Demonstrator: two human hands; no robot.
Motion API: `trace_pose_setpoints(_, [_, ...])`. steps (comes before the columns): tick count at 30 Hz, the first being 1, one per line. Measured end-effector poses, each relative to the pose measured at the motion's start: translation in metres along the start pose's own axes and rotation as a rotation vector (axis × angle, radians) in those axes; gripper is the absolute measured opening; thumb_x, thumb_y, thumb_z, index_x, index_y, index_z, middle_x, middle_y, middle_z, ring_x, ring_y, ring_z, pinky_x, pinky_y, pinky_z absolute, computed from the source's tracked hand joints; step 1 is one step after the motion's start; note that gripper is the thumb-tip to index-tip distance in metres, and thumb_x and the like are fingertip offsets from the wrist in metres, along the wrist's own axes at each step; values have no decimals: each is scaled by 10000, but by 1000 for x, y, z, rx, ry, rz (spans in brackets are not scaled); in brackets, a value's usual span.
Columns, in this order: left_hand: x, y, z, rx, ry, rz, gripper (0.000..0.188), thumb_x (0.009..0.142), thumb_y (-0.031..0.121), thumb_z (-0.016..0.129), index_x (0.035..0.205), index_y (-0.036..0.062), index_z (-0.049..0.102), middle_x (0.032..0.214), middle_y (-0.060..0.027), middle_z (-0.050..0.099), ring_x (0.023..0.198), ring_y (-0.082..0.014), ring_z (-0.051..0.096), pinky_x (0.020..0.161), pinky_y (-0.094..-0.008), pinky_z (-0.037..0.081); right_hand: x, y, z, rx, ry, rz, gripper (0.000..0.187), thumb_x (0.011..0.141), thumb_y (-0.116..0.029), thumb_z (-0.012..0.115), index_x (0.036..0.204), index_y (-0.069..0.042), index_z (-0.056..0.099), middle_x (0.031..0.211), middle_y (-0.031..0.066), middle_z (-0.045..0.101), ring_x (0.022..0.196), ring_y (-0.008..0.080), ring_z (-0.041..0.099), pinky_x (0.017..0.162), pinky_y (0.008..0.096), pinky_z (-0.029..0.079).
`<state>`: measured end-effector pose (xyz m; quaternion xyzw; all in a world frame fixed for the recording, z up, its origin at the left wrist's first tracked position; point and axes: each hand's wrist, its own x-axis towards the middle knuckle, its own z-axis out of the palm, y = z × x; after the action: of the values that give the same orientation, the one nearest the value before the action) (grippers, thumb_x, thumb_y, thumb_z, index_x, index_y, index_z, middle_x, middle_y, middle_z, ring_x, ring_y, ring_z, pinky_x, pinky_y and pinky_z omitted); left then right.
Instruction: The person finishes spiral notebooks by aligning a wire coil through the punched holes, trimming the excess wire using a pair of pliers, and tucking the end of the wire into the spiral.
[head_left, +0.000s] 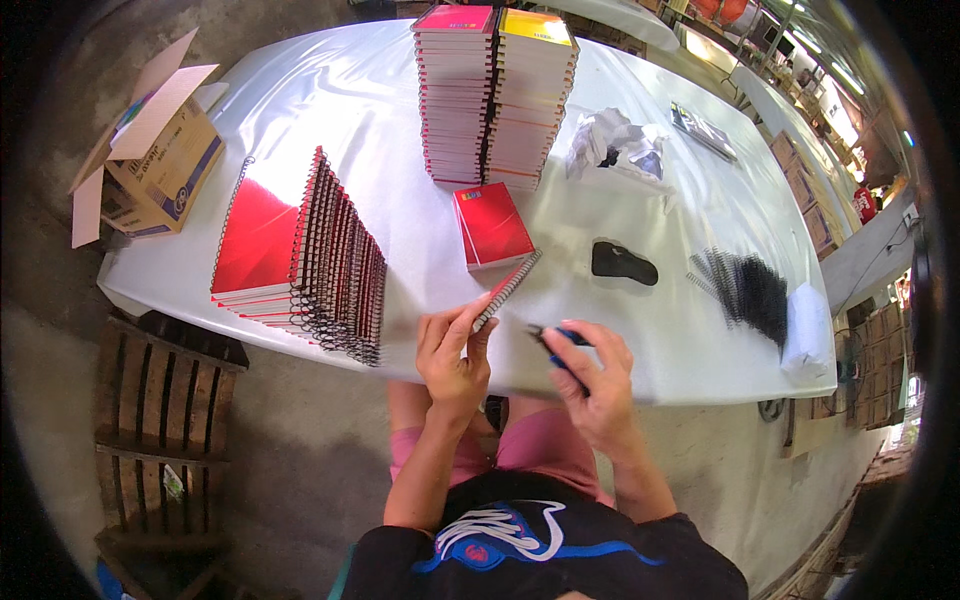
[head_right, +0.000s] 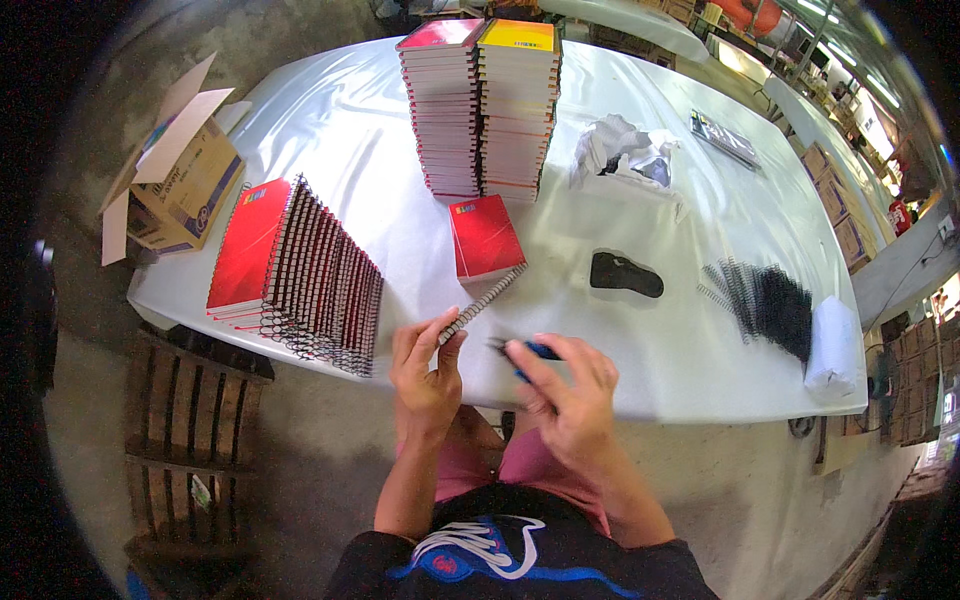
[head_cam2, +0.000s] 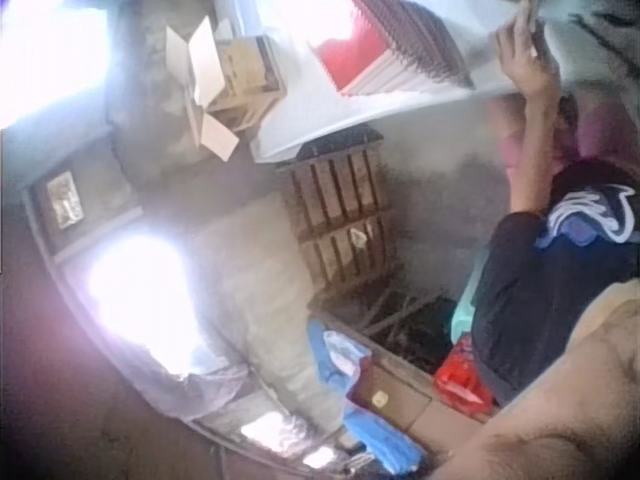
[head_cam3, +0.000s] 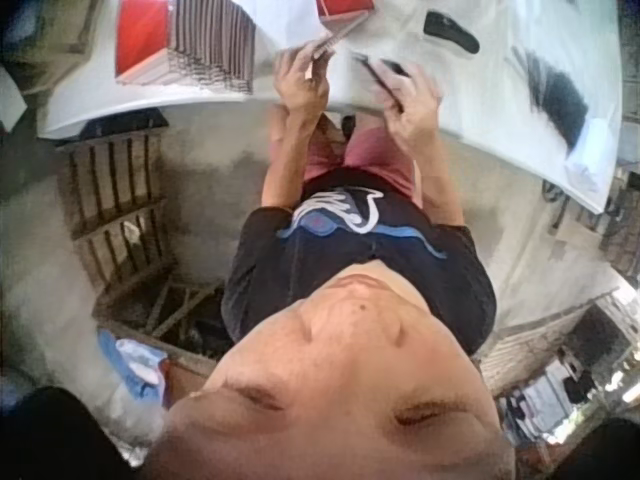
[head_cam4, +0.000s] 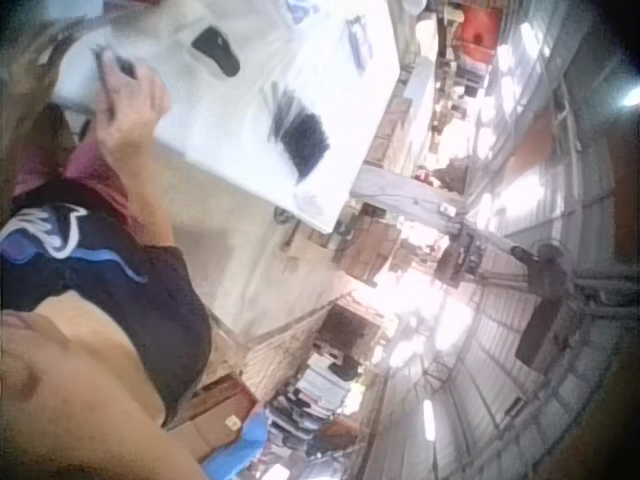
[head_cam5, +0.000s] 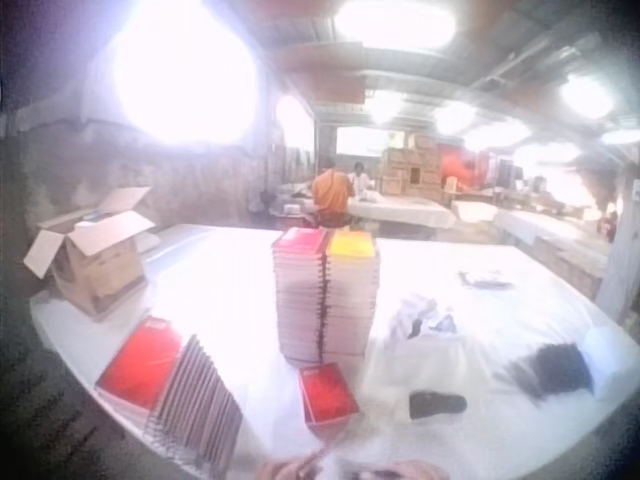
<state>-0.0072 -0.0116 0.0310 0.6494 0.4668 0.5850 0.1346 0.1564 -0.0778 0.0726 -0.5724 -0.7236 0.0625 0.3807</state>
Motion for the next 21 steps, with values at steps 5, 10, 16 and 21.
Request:
trace_pose_setpoints(5, [4,1,-3,42,76,28,344,742,36,727,1074,112,681,790,-41,606,707,-203,504,638,-306,428,13,-26,11,-53,12,-87,395,830,-273,646,1222,-262,604,1169,31,540,1056,226,502,914,472,294])
trace_pose_setpoints(10, [3,2,-6,59,95,54,365,738,25,723,1088,120,680,791,-32,607,699,-201,494,636,-307,423,17,-31,15,-50,-13,-98,386,837,-292,636,1220,-263,605,1152,24,546,1056,219,504,905,468,296])
trace_pose_setpoints(16, [1,4,-9,62,50,77,428,730,-72,673,1126,90,661,838,-62,603,772,-205,518,676,-305,454,18,-34,10,6,-154,-65,371,839,-285,633,1206,-233,612,1089,33,558,981,220,525,862,420,336])
trace_pose_setpoints(21, [0,6,-6,79,88,99,460,709,-92,677,1126,101,664,826,-51,609,767,-206,519,665,-304,459,16,-34,9,131,-33,-68,360,841,-265,632,1195,-202,613,1075,43,558,956,226,527,838,387,362])
